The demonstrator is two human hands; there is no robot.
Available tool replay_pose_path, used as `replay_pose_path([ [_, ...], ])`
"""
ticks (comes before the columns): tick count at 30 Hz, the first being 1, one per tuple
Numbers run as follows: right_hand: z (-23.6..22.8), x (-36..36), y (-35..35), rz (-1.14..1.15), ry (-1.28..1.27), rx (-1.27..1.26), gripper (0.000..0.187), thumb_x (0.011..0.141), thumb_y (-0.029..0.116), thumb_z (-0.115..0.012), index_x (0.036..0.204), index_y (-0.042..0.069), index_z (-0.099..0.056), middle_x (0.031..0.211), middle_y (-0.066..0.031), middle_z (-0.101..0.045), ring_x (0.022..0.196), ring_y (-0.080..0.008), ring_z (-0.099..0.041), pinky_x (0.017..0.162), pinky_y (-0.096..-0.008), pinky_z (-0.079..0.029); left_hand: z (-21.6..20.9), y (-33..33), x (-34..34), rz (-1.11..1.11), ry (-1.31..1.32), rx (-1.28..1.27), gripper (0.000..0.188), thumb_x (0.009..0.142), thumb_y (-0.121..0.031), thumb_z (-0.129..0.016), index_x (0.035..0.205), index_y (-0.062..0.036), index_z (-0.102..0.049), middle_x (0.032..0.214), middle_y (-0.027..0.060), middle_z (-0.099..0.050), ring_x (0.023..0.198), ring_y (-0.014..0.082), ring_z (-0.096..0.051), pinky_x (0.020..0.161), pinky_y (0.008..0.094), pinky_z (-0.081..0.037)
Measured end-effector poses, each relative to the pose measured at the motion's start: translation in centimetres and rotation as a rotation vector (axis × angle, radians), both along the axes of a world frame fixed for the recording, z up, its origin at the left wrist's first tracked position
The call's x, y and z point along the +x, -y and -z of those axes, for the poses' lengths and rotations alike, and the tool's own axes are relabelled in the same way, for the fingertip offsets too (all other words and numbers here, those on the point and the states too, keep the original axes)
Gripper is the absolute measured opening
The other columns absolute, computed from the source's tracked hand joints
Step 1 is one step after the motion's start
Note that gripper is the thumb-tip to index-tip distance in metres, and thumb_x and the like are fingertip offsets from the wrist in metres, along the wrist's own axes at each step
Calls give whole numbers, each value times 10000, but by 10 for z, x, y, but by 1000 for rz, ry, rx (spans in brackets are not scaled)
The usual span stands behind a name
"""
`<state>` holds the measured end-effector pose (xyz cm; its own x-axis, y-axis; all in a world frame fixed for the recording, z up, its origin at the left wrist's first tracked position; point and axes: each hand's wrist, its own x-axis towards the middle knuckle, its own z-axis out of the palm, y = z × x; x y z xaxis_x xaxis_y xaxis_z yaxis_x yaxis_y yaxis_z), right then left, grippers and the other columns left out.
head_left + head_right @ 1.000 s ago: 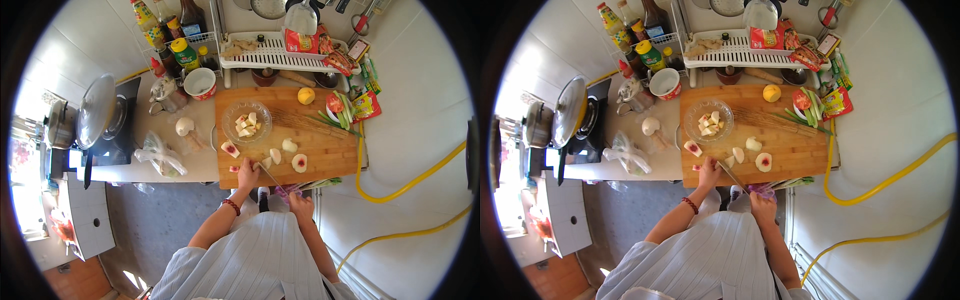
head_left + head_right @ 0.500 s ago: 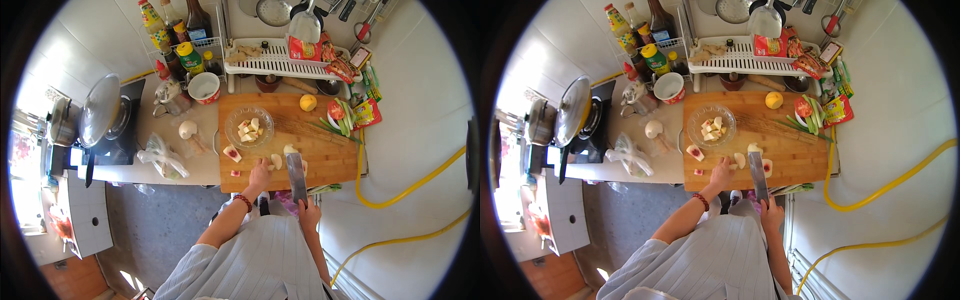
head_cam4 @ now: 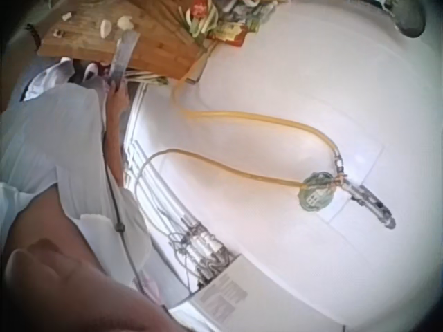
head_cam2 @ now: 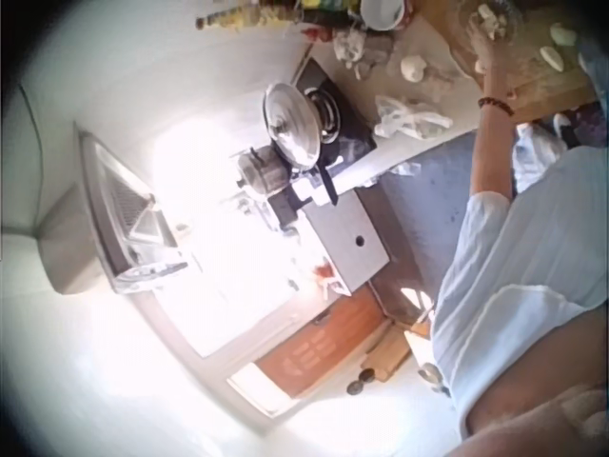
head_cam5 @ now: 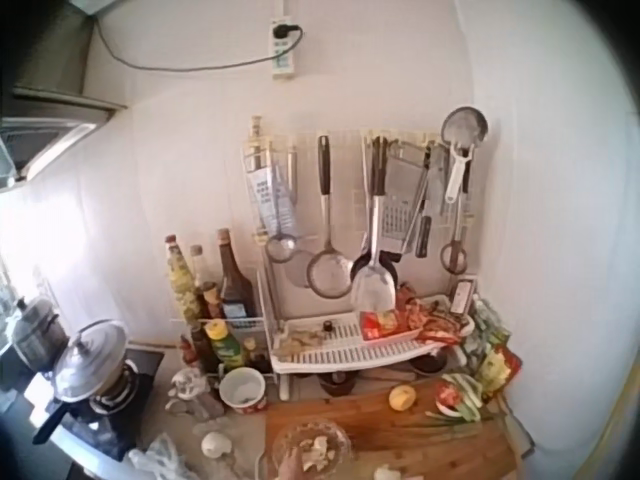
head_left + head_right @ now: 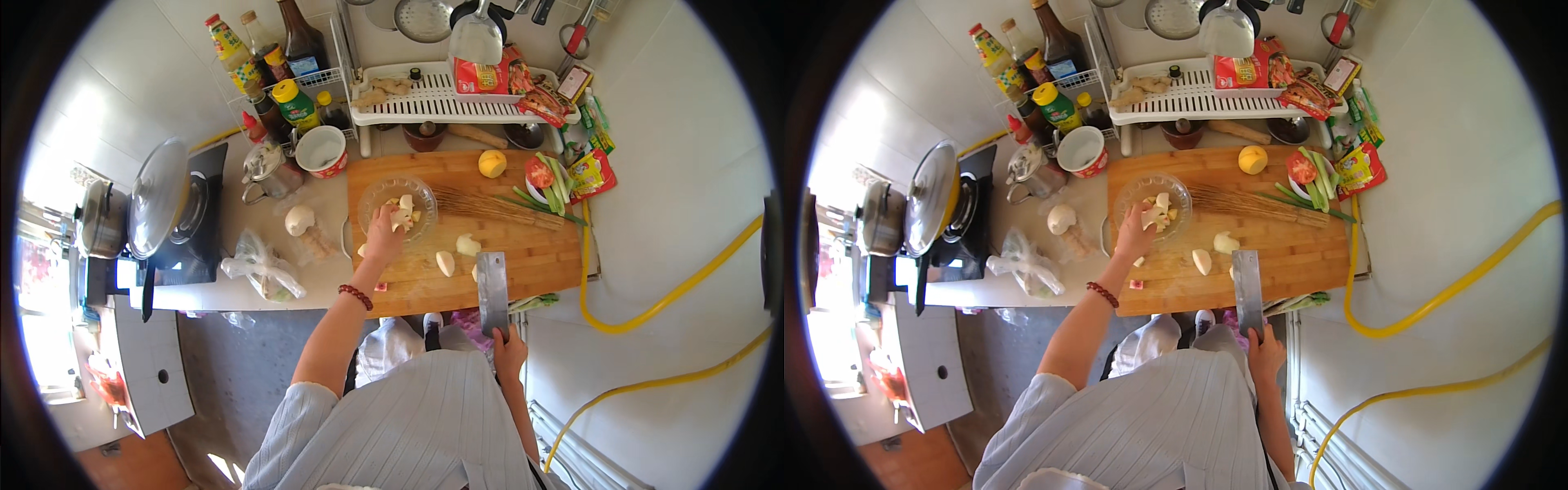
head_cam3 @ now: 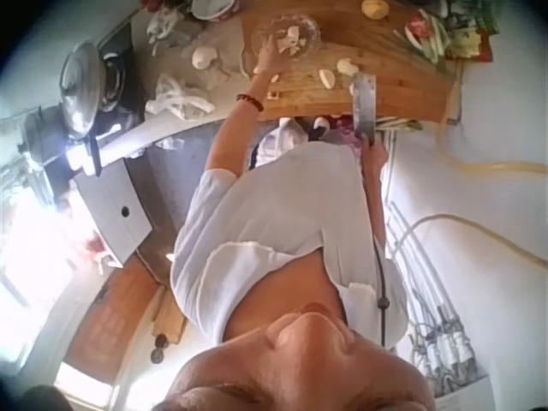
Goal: The person peels a potato with a cleaver, then cuts it into chunks and places them in a glass bowl. They wash their hands at the sink, then return to the cutting board to slice a peach into wedges and add them to the same bowl.
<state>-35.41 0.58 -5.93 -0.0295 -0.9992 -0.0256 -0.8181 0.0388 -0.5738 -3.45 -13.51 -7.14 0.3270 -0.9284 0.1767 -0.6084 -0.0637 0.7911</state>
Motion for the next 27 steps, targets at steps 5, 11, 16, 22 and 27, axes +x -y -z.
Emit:
replay_pose_path([
  [5, -2, -3, -1, 26, 5, -19, 232, 818, 225, -599, 776, 28, -484, 644, -180, -590, 608, -391, -564, 534, -439, -425, -21, 1, -30, 103, 169, -104, 317, 703, 15, -584, 1012, -43, -547, 1104, 150, -516, 1041, 353, -489, 825, 395, -441],
  [11, 1, -3, 0, 16, 43, -38, 205, 815, 211, -603, 800, 31, -506, 634, -179, -587, 601, -387, -564, 527, -433, -423, 11, -35, -92, 454, 250, 145, 387, 704, 34, -560, 1062, -112, -553, 1109, 120, -493, 1004, 332, -508, 812, 396, -465],
  [16, -4, -3, 0, -9, 17, -52, 200, 809, 209, -609, 800, 37, -507, 625, -171, -583, 587, -383, -559, 520, -440, -417, 18, -35, -94, 422, 332, 312, 404, 714, 10, -585, 1087, -140, -545, 1101, 115, -479, 977, 333, -526, 813, 397, -466],
  [22, 1, -1, 0, -117, -47, -131, 172, 791, 203, -620, 795, 67, -515, 600, -141, -577, 533, -358, -536, 502, -432, -411, 26, -47, -85, 310, 33, 435, 330, 727, -107, -625, 1046, -97, -544, 1024, 134, -515, 926, 338, -545, 769, 418, -463],
  [27, -7, 12, 10, -245, -119, -181, 159, 783, 205, -617, 759, 90, -510, 549, -88, -555, 506, -294, -539, 509, -377, -418, 30, -69, -91, 101, -56, 329, 313, 705, -155, -635, 997, -84, -551, 994, 138, -528, 872, 343, -562, 740, 423, -467],
])
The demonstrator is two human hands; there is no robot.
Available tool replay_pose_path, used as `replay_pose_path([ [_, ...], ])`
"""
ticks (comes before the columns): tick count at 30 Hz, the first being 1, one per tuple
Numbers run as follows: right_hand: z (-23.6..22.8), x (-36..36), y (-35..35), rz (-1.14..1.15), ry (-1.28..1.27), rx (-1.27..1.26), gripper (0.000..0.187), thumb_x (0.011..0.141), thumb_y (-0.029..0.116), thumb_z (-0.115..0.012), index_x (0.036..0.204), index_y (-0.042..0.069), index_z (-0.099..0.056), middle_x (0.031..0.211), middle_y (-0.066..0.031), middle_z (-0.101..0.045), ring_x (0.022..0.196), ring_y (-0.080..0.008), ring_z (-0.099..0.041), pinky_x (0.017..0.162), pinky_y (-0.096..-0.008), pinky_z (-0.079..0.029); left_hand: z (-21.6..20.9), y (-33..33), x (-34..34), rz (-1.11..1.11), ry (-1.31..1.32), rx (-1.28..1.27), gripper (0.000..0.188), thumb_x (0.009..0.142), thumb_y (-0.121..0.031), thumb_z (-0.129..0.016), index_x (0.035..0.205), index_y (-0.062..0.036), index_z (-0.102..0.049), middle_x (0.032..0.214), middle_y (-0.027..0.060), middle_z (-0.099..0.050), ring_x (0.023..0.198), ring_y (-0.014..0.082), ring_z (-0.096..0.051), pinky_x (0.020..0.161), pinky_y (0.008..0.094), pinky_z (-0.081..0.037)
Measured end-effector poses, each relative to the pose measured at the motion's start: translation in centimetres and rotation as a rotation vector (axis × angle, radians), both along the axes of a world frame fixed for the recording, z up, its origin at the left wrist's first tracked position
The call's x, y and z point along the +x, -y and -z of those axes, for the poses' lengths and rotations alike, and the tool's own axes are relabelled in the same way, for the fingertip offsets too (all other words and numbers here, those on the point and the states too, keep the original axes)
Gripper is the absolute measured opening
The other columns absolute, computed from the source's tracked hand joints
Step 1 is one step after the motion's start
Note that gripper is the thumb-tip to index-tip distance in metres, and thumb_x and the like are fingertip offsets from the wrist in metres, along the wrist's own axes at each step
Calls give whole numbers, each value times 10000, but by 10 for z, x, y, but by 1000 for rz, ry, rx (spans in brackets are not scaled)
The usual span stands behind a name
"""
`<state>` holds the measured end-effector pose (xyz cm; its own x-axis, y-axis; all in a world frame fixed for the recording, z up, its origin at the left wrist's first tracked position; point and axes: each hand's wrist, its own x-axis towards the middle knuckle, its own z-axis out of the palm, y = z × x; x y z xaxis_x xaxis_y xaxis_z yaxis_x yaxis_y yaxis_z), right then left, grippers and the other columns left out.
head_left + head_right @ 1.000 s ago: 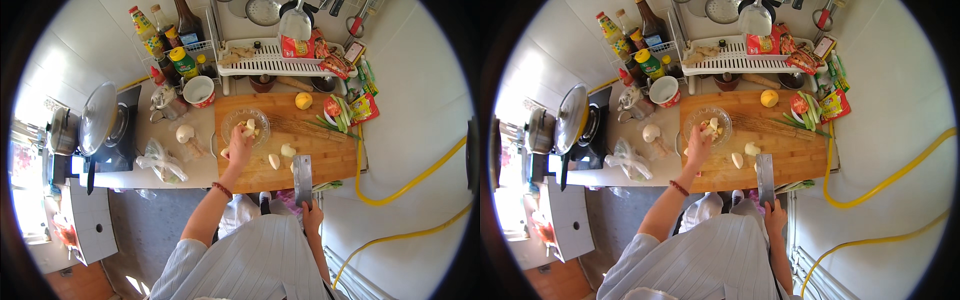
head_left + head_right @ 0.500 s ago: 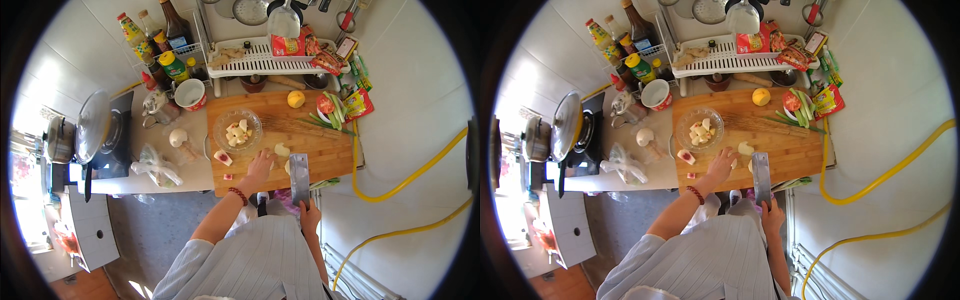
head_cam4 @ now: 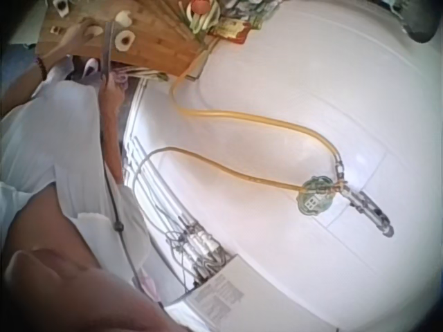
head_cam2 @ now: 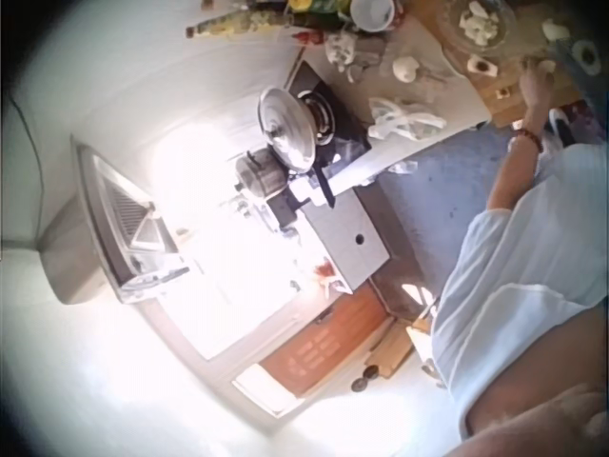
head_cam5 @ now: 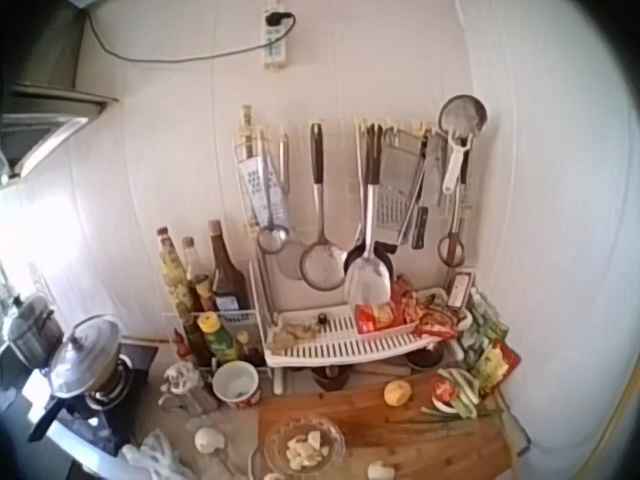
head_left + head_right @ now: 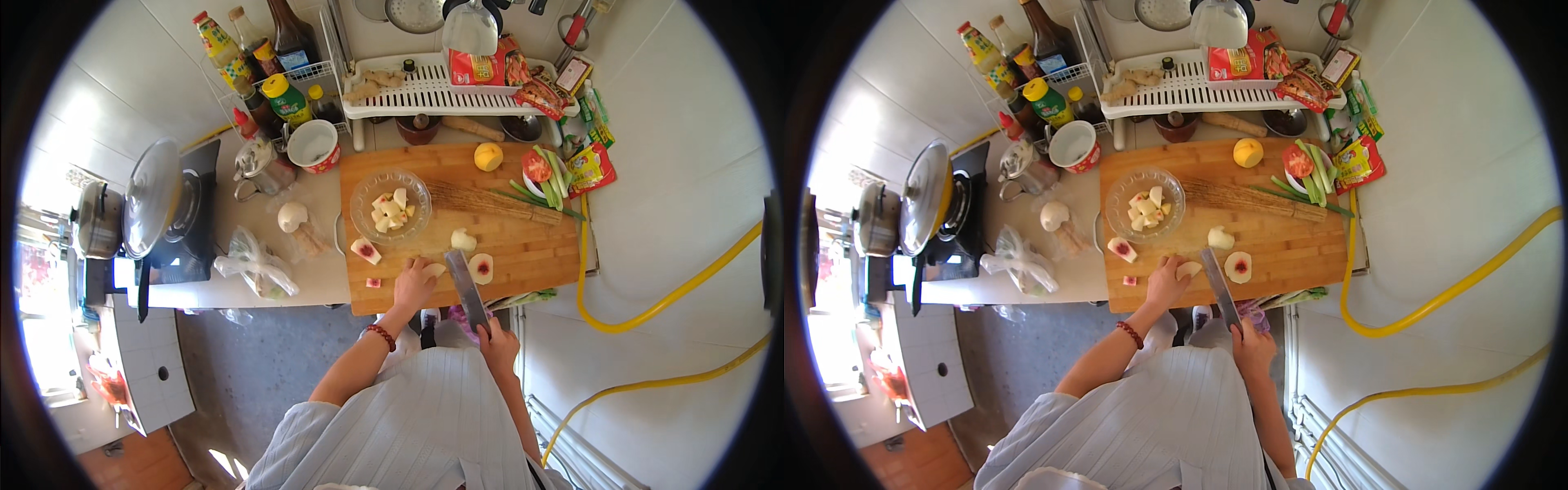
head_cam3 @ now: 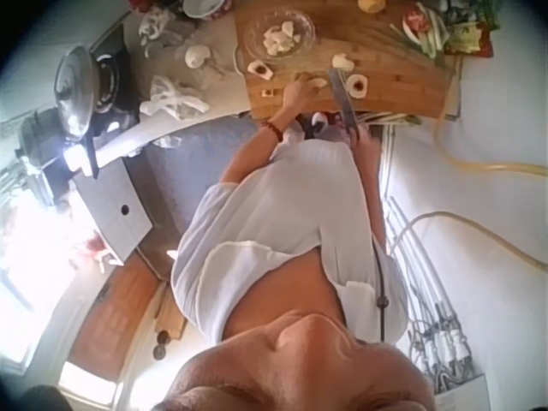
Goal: The person peels a potato with a cleaver, then cuts it into chunks and places them in a glass bowl. They wash their hands at the sink, then return to the cutting board to slice a peach into wedges and add them to the same bowl.
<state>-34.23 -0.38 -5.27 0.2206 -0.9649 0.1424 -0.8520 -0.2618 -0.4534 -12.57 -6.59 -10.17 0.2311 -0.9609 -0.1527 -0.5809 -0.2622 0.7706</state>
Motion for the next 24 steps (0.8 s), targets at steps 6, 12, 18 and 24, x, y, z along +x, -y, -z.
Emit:
replay_pose_path([
  [6, -6, 7, 5, -111, -140, -21, 166, 780, 228, -612, 745, 112, -499, 525, -72, -547, 482, -257, -538, 510, -346, -416, 3, -3, 0, -120, -53, 75, 290, 673, -156, -644, 934, -59, -562, 903, 129, -553, 807, 311, -579, 701, 400, -473],
  [12, -8, 10, 4, -156, -174, -50, 159, 768, 225, -617, 754, 116, -502, 526, -72, -549, 481, -246, -539, 502, -338, -416, 11, -7, 1, -179, -78, 44, 251, 658, -159, -653, 865, -43, -570, 820, 114, -568, 730, 288, -591, 646, 388, -475],
  [18, -18, 16, 9, -178, -332, 64, 159, 744, 215, -624, 770, 117, -501, 521, -45, -554, 455, -228, -550, 479, -334, -423, 7, -4, -1, -168, -99, 55, 242, 655, -147, -649, 857, -39, -571, 846, 123, -576, 750, 298, -590, 661, 393, -475],
  [24, 6, 13, 5, -196, -428, -69, 170, 732, 220, -638, 785, 112, -518, 533, -32, -567, 409, -205, -532, 443, -336, -396, 20, -6, 3, -158, -29, -35, 253, 672, -171, -666, 865, -39, -569, 812, 127, -605, 701, 273, -614, 632, 362, -490],
])
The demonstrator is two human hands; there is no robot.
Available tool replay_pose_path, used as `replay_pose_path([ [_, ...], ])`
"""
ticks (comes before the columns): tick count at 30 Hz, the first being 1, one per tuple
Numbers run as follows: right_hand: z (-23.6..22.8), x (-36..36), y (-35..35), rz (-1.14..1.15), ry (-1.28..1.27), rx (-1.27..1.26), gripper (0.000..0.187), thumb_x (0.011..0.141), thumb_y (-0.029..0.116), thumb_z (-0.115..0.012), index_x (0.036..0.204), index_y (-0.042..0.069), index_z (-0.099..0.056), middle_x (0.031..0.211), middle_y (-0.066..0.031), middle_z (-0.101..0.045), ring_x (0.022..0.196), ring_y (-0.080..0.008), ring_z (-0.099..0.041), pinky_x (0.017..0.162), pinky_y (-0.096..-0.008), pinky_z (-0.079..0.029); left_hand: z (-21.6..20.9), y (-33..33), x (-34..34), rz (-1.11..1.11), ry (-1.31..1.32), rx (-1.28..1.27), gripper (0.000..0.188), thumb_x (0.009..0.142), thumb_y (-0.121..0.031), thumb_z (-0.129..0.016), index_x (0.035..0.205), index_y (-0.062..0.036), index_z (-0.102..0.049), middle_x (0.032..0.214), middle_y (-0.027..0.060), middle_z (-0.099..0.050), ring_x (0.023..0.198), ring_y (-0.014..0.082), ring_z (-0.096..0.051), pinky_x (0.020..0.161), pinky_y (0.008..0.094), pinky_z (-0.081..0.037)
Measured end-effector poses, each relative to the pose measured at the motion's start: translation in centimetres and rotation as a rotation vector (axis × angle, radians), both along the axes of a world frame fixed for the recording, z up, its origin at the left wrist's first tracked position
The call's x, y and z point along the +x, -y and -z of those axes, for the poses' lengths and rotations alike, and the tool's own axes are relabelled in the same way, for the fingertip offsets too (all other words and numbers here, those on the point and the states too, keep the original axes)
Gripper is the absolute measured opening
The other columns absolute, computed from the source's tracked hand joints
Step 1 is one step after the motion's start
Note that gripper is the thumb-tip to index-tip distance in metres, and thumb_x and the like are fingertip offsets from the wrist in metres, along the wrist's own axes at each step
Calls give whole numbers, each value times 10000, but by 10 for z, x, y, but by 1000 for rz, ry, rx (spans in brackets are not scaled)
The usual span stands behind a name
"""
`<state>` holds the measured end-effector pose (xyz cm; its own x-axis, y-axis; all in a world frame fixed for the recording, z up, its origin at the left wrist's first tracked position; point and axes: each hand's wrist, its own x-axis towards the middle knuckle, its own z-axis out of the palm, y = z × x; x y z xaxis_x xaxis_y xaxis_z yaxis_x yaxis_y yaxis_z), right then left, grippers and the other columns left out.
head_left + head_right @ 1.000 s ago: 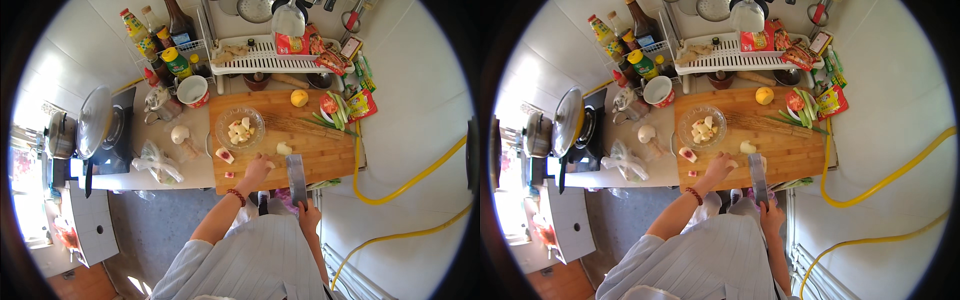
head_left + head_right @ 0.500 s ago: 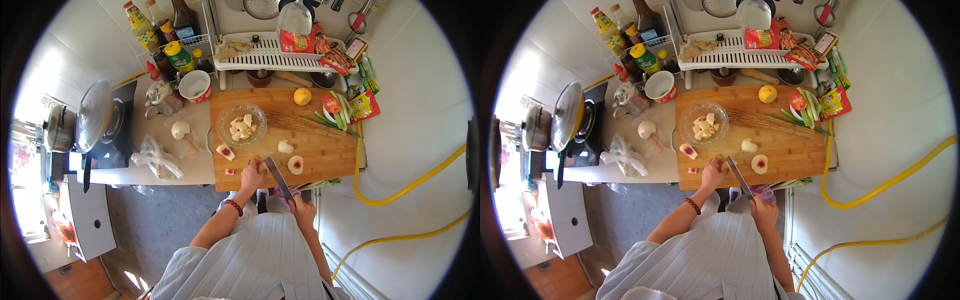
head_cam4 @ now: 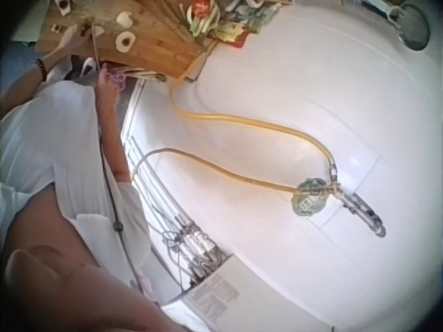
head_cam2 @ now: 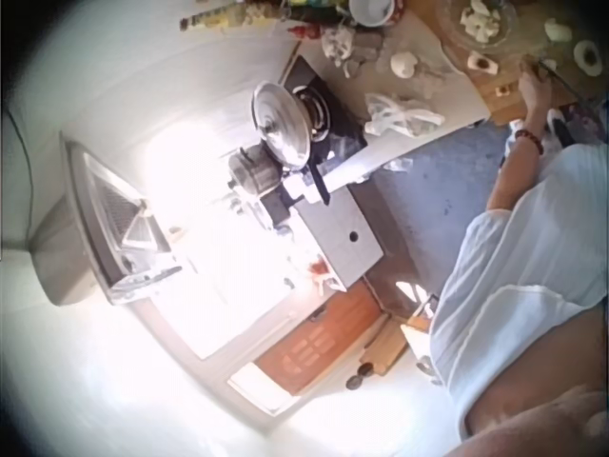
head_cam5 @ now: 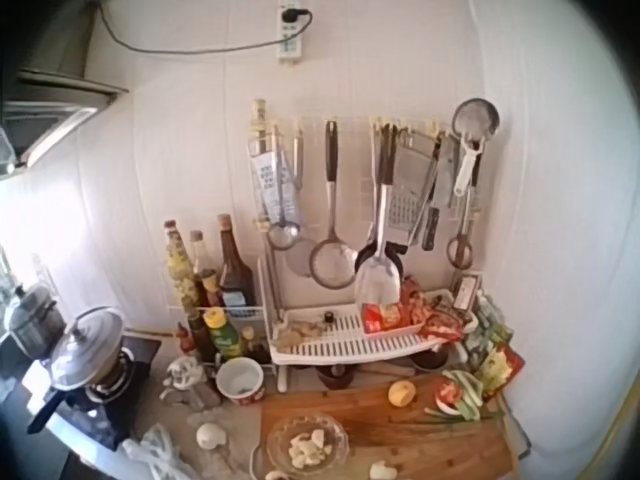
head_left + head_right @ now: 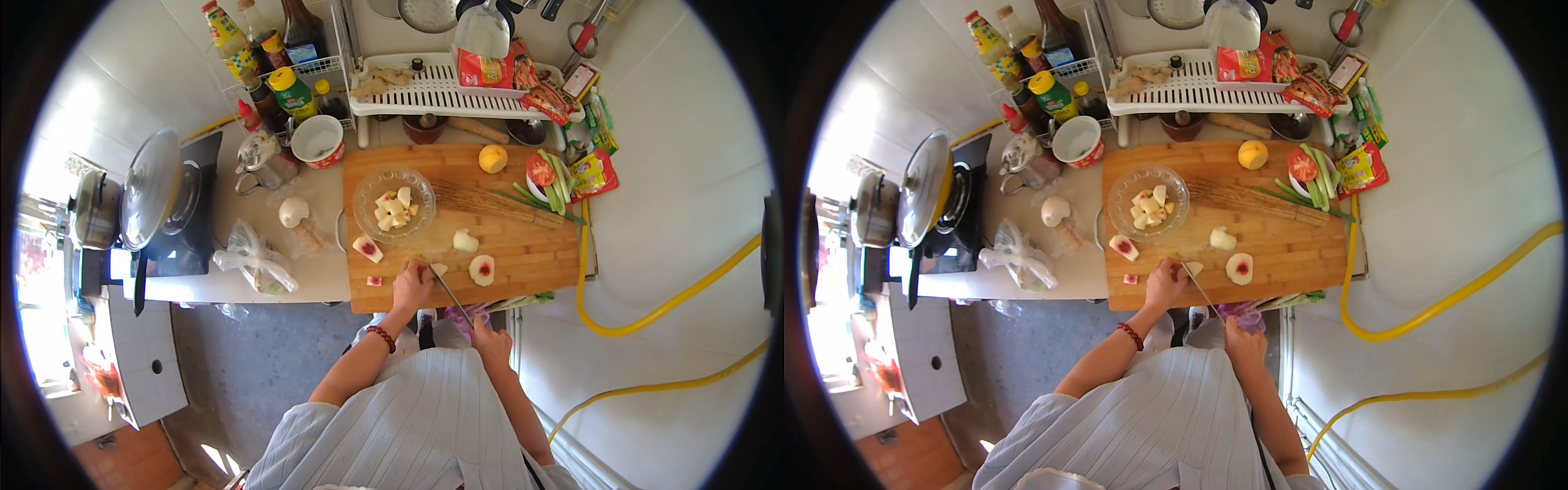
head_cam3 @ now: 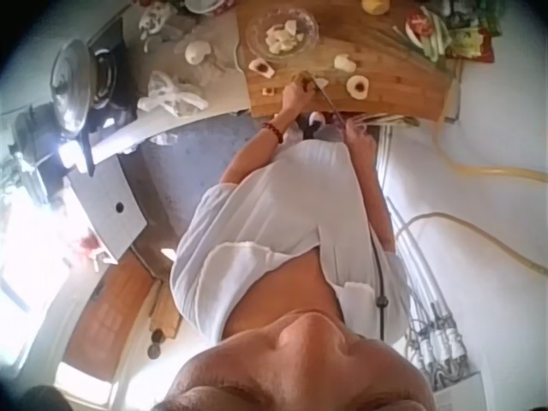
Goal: The person peels a potato with a cleaver, then cuts it into chunks and places them in a glass bowl. They wash their hands at the sink, then return to the cutting board to slice a peach into wedges and add them to the same bowl.
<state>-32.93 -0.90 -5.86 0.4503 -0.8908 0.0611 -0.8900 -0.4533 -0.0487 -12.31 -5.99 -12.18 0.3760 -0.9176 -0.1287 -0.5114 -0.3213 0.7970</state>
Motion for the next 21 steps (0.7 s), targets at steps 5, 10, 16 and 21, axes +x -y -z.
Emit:
replay_pose_path([
  [5, 5, -11, -2, -36, 139, -51, 140, 772, 195, -583, 705, 118, -487, 523, -41, -536, 470, -201, -538, 523, -315, -387, 3, -2, 2, 7, -26, -1, 308, 696, -179, -645, 959, -70, -531, 855, 136, -593, 740, 285, -608, 657, 377, -489],
  [10, -5, -15, -8, 82, 281, 7, 161, 794, 189, -599, 717, 95, -493, 529, -62, -537, 464, -246, -514, 511, -338, -365, -22, 2, -6, 124, 101, 30, 352, 711, -186, -654, 1019, -115, -501, 1011, 133, -527, 910, 296, -556, 745, 392, -471],
  [16, 0, -19, -13, 217, 432, 47, 156, 818, 207, -593, 805, 70, -522, 576, -115, -571, 491, -319, -522, 524, -376, -396, -21, 8, -12, 254, 202, 112, 307, 743, -127, -617, 1025, -140, -495, 1014, 122, -489, 968, 320, -511, 773, 416, -450],
  [21, -1, -22, -17, 428, 414, 20, 219, 811, 263, -600, 757, 69, -512, 596, -133, -576, 525, -357, -527, 505, -432, -401, -27, 9, -10, 259, -31, 73, 289, 760, -77, -582, 1029, -114, -482, 1002, 151, -484, 929, 357, -503, 772, 432, -437],
])
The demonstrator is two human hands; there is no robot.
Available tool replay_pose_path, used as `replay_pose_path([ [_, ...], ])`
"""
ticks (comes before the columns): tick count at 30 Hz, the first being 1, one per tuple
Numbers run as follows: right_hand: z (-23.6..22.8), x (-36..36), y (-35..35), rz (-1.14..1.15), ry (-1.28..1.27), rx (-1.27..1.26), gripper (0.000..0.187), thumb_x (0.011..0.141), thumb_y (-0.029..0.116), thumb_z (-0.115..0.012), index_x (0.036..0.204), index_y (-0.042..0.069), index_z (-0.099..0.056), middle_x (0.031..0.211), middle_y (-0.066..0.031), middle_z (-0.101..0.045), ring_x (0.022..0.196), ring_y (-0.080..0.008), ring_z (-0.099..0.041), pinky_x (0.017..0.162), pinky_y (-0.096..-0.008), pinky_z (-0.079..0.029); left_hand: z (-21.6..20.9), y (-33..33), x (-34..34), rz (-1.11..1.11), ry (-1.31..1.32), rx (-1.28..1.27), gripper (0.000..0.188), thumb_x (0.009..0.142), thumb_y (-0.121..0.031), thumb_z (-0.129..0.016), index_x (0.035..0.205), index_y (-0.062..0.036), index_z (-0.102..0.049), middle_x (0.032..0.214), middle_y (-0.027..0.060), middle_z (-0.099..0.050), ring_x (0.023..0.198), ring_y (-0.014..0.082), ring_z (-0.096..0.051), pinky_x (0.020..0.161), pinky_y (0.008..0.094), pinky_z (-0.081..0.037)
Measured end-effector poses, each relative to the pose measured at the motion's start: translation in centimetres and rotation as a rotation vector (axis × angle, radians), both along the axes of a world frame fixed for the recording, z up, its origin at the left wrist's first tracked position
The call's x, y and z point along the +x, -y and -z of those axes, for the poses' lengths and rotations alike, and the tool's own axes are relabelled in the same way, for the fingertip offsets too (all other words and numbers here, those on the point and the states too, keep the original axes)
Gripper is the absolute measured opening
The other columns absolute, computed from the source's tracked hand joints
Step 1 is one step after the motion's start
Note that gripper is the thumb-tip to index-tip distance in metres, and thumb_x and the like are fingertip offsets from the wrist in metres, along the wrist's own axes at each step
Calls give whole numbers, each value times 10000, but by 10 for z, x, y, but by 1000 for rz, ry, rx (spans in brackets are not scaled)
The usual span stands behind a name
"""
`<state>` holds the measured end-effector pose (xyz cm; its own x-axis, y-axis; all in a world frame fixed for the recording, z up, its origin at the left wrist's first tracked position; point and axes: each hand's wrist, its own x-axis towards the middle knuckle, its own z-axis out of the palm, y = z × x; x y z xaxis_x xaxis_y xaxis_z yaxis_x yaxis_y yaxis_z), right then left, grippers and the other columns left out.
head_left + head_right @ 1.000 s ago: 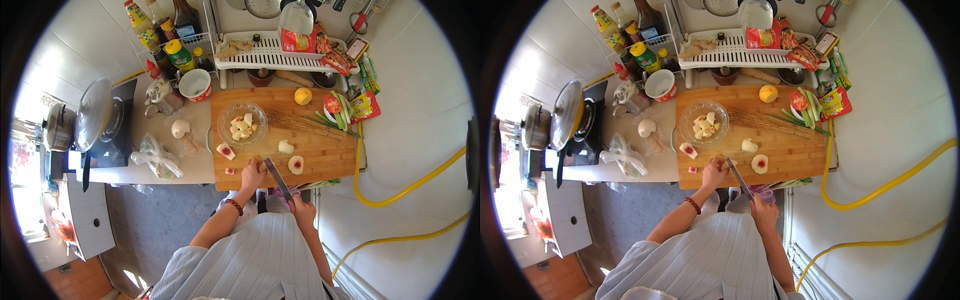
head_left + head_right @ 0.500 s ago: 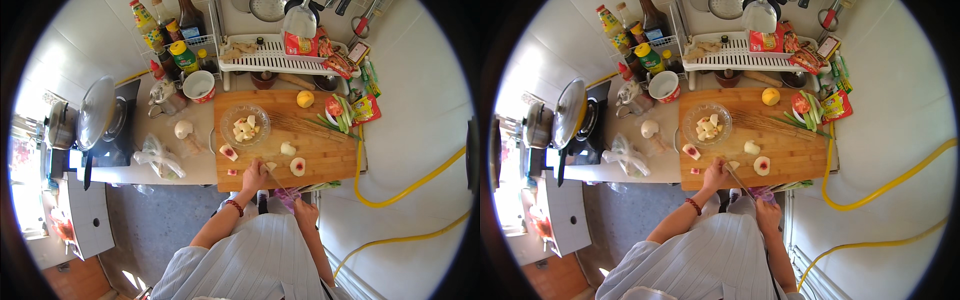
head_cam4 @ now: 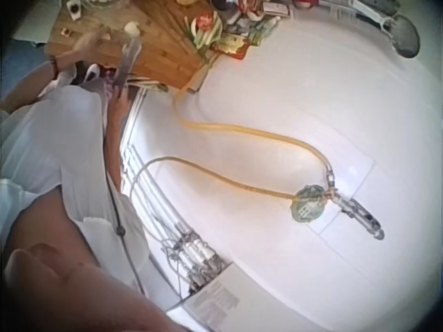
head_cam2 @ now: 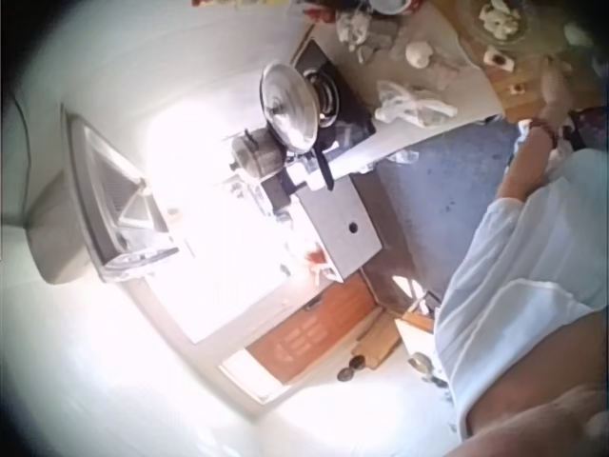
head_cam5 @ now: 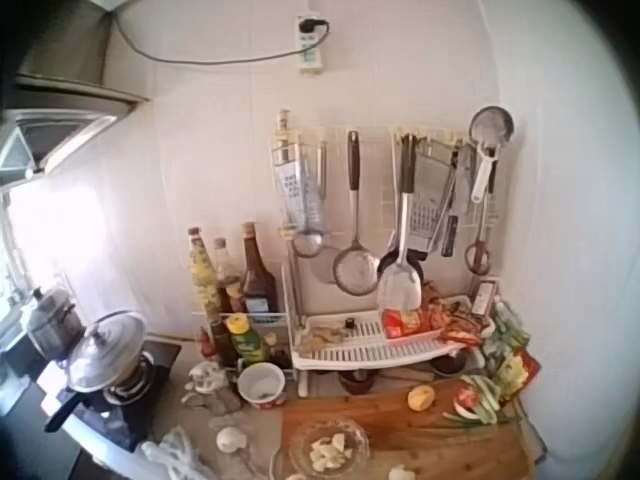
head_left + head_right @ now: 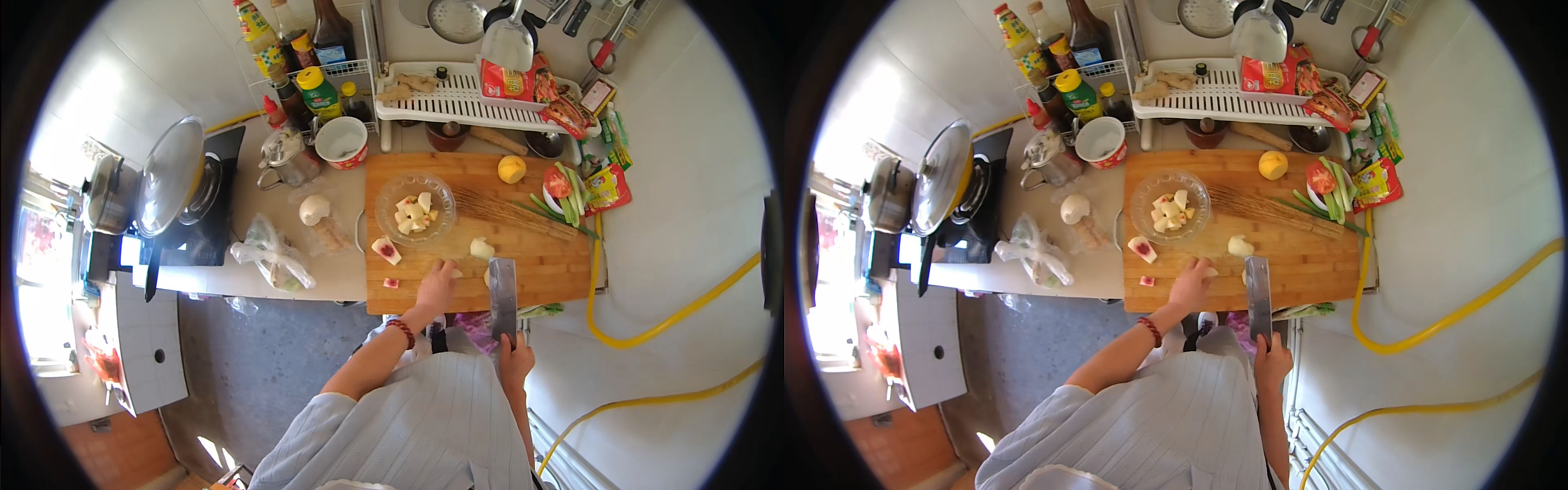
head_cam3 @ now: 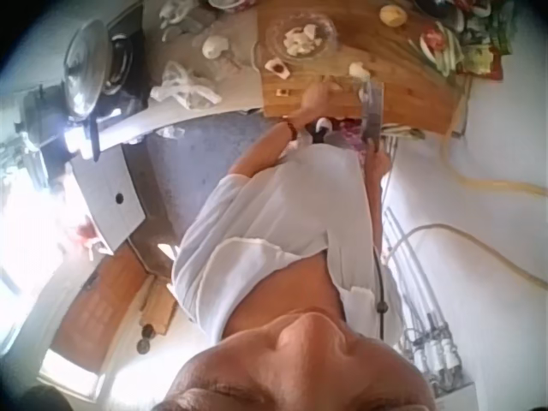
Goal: The person peels a potato with a cleaver, then cuts it into chunks and places them in a glass bowl. They wash their hands at the sink, then return to the cutting board to slice a peach into wedges and add them to the same bowl.
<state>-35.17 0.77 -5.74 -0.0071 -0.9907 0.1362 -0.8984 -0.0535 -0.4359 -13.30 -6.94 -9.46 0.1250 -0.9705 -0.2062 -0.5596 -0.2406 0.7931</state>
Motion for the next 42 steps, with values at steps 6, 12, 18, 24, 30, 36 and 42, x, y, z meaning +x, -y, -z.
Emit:
replay_pose_path([
  [6, -1, -16, -2, 174, 231, 71, 209, 815, 249, -590, 794, 49, -533, 620, -154, -575, 570, -369, -548, 529, -437, -416, -44, 31, 61, -221, 20, -448, 317, 721, 19, -557, 1021, -61, -492, 990, 191, -487, 953, 374, -485, 787, 441, -421],
  [12, 4, -22, -8, 310, 404, 71, 188, 806, 220, -599, 800, 40, -547, 634, -157, -574, 589, -347, -565, 539, -406, -418, -52, 48, 97, -180, 425, -512, 401, 686, 9, -597, 1069, -61, -504, 1079, 177, -491, 1004, 348, -478, 852, 410, -415],
  [18, 8, -25, -19, 374, 419, 151, 220, 795, 236, -616, 773, 33, -535, 630, -159, -569, 589, -355, -555, 539, -405, -411, -42, 57, 24, 163, 139, -356, 345, 689, -17, -601, 1027, -70, -556, 1140, 95, -474, 1073, 292, -450, 831, 380, -448],
  [24, -6, -23, -33, 421, 369, 167, 223, 784, 207, -628, 770, 6, -532, 600, -153, -546, 545, -292, -525, 531, -376, -408, -13, 77, -32, 355, 439, -166, 445, 668, -26, -617, 1099, -78, -520, 1123, 84, -436, 1066, 274, -448, 834, 390, -448],
  [30, 0, -30, -52, 444, 291, 113, 271, 782, 265, -634, 716, 30, -519, 595, -182, -564, 561, -394, -550, 510, -458, -402, 3, 99, -36, 413, 694, -116, 439, 648, -93, -686, 1053, -58, -520, 1113, 83, -413, 1063, 251, -426, 841, 403, -437],
  [36, -2, -29, -50, 439, 309, 128, 262, 785, 266, -630, 721, 34, -528, 599, -166, -573, 573, -391, -553, 526, -466, -405, -14, 92, -33, 418, 611, -64, 488, 612, -132, -729, 1027, -56, -484, 1059, 113, -462, 956, 299, -511, 771, 426, -459],
  [42, -6, -19, -26, 248, 212, 116, 236, 790, 274, -623, 750, 61, -530, 607, -145, -578, 566, -368, -552, 525, -463, -404, -8, 43, 0, 146, 170, -45, 437, 624, -128, -710, 969, -42, -457, 912, 158, -537, 863, 334, -549, 715, 414, -453],
])
